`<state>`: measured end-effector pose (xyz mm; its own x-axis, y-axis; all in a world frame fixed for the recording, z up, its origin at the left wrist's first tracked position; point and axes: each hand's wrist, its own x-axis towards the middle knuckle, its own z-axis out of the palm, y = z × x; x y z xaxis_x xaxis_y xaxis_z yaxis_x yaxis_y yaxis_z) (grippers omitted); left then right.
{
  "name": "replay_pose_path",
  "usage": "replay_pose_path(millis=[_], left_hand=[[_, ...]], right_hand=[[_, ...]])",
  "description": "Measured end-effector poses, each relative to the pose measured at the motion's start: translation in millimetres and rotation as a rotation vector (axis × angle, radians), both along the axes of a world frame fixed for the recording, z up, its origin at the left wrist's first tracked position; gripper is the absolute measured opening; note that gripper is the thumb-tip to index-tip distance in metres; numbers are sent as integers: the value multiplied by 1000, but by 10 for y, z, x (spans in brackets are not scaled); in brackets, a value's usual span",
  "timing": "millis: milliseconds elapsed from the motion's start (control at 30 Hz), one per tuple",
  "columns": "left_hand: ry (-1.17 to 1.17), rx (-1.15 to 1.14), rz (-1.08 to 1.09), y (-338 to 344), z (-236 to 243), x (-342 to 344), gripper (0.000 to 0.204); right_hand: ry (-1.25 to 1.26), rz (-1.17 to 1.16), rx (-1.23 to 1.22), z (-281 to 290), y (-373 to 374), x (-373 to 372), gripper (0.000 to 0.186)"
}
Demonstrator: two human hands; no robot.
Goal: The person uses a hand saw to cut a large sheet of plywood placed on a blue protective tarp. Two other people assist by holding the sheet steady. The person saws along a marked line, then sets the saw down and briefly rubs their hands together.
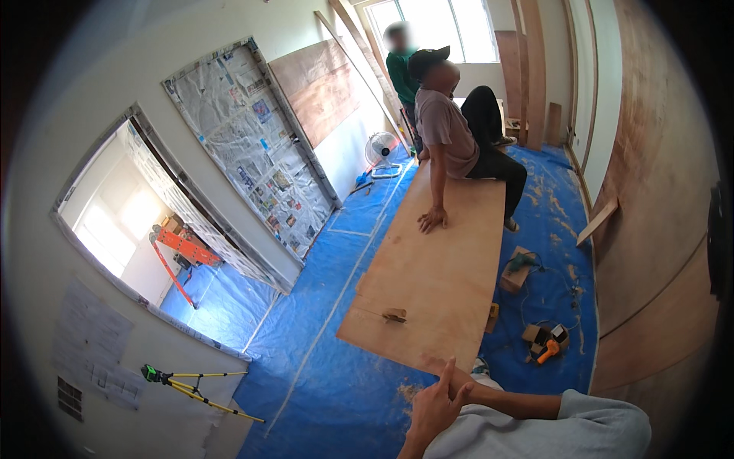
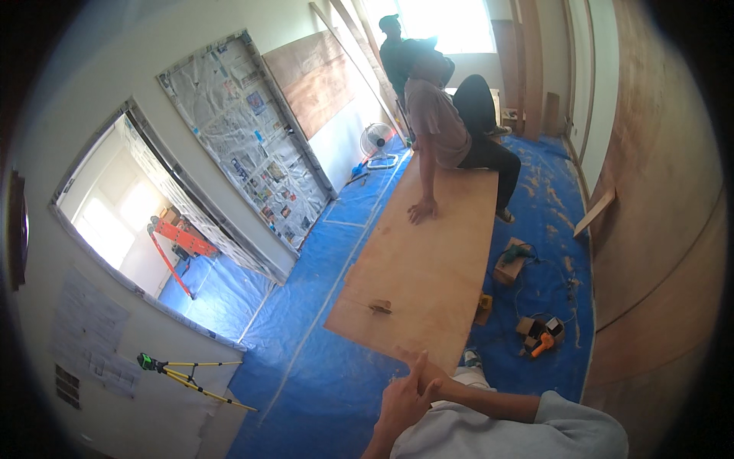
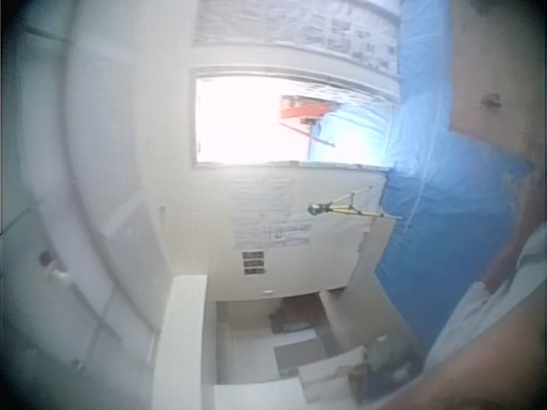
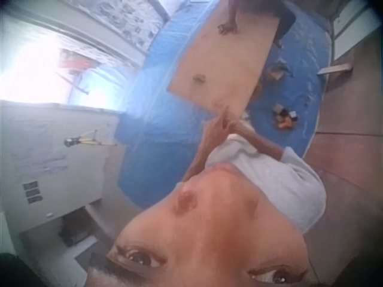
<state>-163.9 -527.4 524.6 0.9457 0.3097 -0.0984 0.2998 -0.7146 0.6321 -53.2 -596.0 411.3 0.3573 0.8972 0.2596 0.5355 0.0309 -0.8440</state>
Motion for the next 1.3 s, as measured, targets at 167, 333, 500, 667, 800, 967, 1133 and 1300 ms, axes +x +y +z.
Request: replay_pose_path(millis=[167,333,500,667,800,967,1133,1300], left_hand=[[-248,-50,116,16,-108,51,55],[-736,-258,207,-34,-262,2,20],[-691,-377,256,-103,-145,-78,15],[-757,-404,299,-141,-242,-19,22],[-651,-567,403,-88,-345,23,45],[-786,-948,541,146,-223,39,69],[-472,-183,390,229,-94,-13,78],[-700,-328,367,82,-52,89,75]], right_hand=[[220,17,148,125,21,-81,85],[797,119,234,578,7,-245,86],[910,160,236,890,-37,-280,89],[961,217,169,902,-29,-190,86],[902,184,-23,923,-12,-118,83],[372,4,31,1141,-120,-22,58],[-417,216,-83,1252,-209,40,63],[15,276,-231,918,-197,55,82]])
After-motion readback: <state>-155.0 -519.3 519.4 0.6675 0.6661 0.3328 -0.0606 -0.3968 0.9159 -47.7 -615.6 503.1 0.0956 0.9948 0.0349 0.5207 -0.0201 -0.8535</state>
